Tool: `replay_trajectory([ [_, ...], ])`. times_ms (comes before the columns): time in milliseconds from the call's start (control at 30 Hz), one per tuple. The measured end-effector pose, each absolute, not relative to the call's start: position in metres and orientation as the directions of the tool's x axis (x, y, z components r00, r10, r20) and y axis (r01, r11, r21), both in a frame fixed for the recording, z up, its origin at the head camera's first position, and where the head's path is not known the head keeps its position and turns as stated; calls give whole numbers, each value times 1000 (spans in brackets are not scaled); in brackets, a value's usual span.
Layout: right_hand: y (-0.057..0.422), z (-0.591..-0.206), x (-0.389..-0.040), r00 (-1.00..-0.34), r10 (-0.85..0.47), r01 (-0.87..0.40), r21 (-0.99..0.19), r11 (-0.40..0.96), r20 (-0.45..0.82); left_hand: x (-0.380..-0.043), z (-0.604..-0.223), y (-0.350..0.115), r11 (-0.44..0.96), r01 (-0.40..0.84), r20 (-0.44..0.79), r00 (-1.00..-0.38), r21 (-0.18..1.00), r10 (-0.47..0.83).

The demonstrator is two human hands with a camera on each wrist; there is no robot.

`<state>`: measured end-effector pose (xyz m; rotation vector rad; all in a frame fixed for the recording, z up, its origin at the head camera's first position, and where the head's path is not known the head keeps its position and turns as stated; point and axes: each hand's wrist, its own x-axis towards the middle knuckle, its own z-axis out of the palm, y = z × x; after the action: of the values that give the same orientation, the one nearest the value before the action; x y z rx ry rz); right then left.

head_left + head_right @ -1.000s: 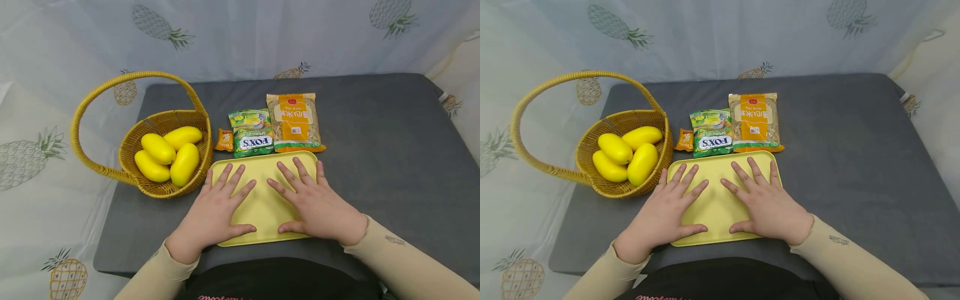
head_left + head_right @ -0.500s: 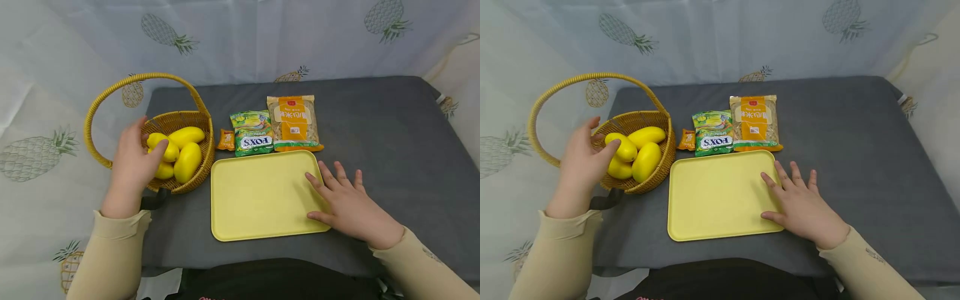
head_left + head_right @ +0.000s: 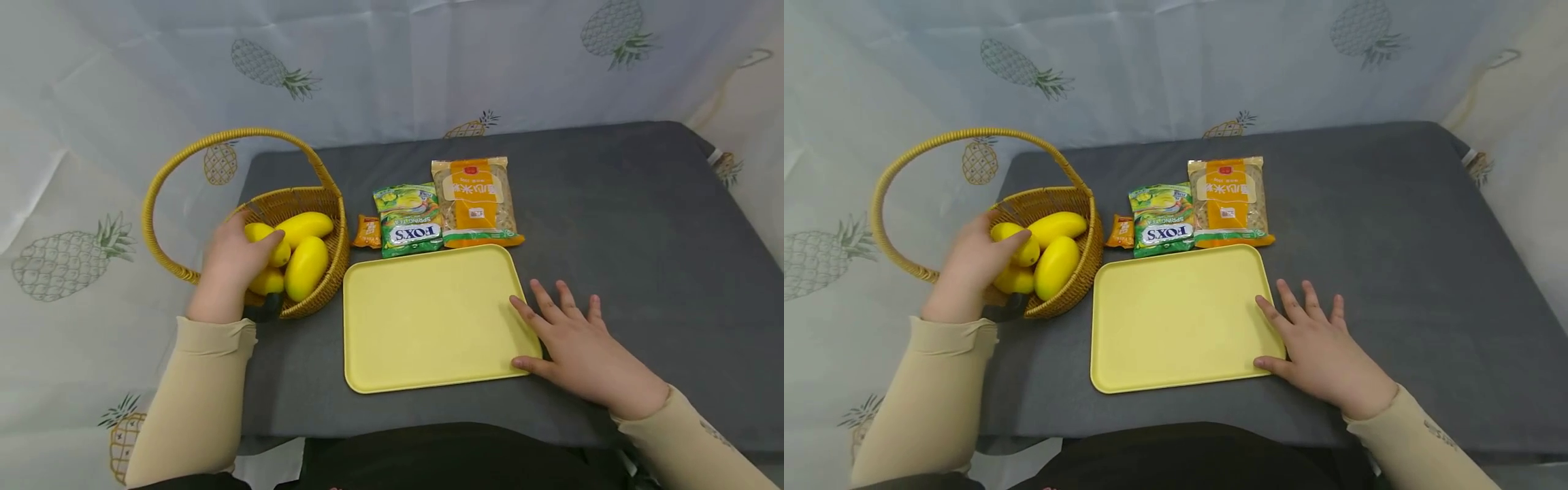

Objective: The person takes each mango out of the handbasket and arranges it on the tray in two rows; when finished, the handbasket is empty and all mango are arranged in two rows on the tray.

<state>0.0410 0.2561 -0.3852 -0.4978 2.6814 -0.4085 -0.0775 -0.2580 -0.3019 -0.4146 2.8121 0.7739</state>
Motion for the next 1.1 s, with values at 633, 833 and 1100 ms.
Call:
replay_trajectory([
  [633, 257, -393, 45, -852, -408, -271, -389, 880, -329, -79, -313, -261, 719, -345, -285, -935, 603, -210],
  [833, 256, -394, 45, -854, -409, -277, -385, 880, -321, -65, -306, -254, 711, -256, -178, -967, 654, -184],
  [1100, 255, -395, 45, -854, -414, -277, -398, 875, -316, -26, -306, -221, 508, 28, 118, -982, 861, -145],
])
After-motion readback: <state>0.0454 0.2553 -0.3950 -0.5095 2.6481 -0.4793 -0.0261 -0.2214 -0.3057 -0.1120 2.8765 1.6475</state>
